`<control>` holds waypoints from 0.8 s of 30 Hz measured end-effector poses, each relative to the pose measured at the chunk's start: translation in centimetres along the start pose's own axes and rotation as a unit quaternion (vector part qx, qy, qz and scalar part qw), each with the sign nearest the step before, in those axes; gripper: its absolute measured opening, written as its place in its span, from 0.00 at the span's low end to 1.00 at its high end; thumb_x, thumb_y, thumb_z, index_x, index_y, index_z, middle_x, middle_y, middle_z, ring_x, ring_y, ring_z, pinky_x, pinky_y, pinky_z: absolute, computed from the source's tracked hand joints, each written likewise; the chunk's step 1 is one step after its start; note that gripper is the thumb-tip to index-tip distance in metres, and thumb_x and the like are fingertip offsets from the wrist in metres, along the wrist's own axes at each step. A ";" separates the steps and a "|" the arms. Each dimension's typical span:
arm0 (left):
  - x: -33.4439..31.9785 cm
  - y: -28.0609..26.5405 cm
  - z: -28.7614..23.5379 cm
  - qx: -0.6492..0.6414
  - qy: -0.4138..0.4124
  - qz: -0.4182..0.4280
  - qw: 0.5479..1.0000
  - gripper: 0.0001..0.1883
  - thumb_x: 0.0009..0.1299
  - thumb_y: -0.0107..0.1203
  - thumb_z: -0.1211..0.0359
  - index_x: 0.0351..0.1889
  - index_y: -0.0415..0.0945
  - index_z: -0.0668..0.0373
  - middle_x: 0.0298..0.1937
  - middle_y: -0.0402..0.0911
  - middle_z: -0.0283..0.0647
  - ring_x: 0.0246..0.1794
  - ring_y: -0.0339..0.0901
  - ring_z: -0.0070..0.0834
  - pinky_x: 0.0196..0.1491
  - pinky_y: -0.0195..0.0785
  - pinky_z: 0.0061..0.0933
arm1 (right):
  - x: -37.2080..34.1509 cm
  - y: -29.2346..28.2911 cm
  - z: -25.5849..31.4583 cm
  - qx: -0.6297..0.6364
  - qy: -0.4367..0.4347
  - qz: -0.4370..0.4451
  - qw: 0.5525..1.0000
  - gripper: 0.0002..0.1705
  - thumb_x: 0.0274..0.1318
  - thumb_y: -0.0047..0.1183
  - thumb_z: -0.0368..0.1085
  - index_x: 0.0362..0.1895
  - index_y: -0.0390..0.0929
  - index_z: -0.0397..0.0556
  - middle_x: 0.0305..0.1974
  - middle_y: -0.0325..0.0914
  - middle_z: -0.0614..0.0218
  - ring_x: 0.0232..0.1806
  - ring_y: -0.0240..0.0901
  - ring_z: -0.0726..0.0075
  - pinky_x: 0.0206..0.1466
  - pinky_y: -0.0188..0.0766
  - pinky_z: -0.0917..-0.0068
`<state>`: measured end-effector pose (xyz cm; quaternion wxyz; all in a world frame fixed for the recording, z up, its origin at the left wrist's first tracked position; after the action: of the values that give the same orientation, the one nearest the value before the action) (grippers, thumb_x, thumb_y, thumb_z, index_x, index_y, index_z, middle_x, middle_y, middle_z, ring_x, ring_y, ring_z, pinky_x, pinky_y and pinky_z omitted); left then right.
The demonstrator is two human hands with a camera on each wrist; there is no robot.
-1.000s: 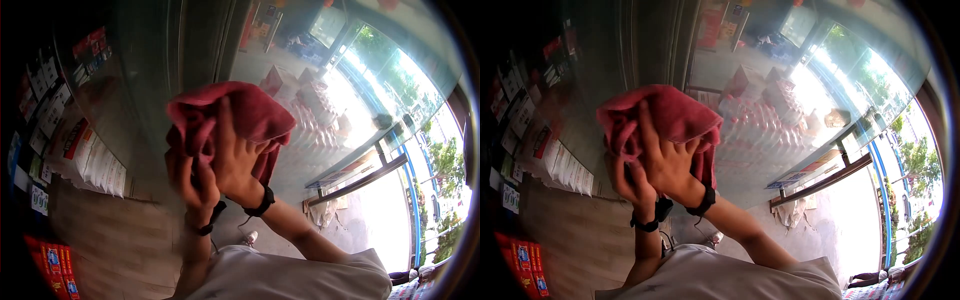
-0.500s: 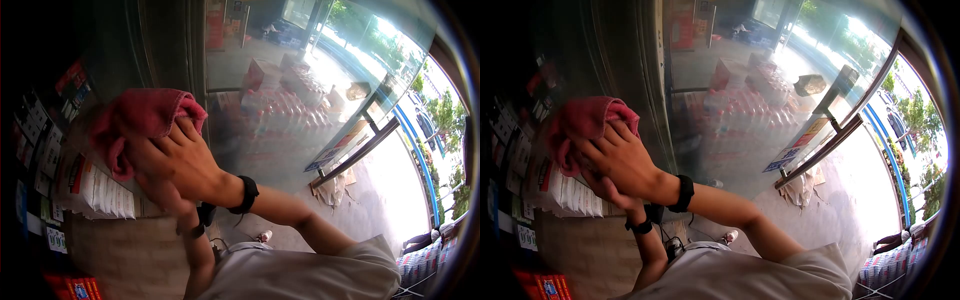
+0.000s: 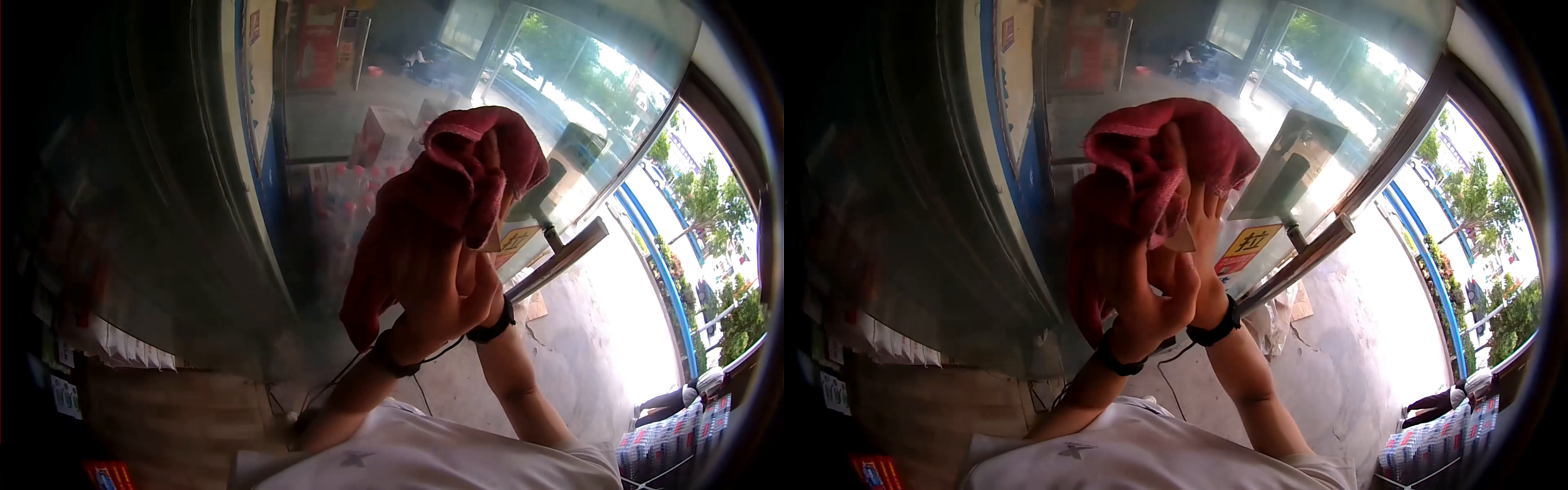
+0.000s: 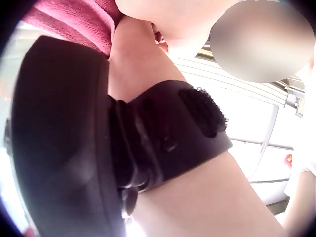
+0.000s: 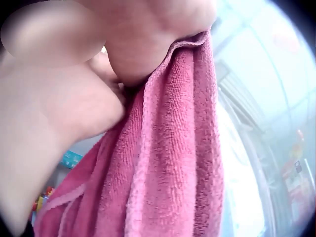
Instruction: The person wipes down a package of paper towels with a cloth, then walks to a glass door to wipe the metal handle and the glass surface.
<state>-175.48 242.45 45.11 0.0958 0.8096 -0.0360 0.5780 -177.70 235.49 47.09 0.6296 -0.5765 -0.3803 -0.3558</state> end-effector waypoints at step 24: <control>4.8 -6.4 0.0 -0.057 0.025 0.040 0.997 0.34 0.56 0.62 0.69 0.65 0.71 0.59 0.59 0.73 0.53 0.59 0.73 0.54 0.61 0.68 0.49 | -3.4 0.5 2.5 -0.040 0.117 -0.160 0.979 0.37 0.52 0.56 0.45 0.68 0.68 0.48 0.69 0.65 0.56 0.67 0.60 0.45 0.68 0.49 0.36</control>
<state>-172.84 248.97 48.89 0.1196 0.7860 -0.0984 0.5986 -179.03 238.06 43.94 0.5812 -0.4873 -0.3765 -0.5319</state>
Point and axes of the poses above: each hand's wrist, its own x-axis towards the middle knuckle, its own y-axis out of the palm, z = x × y, the point moved 10 cm from there along x, towards the middle knuckle
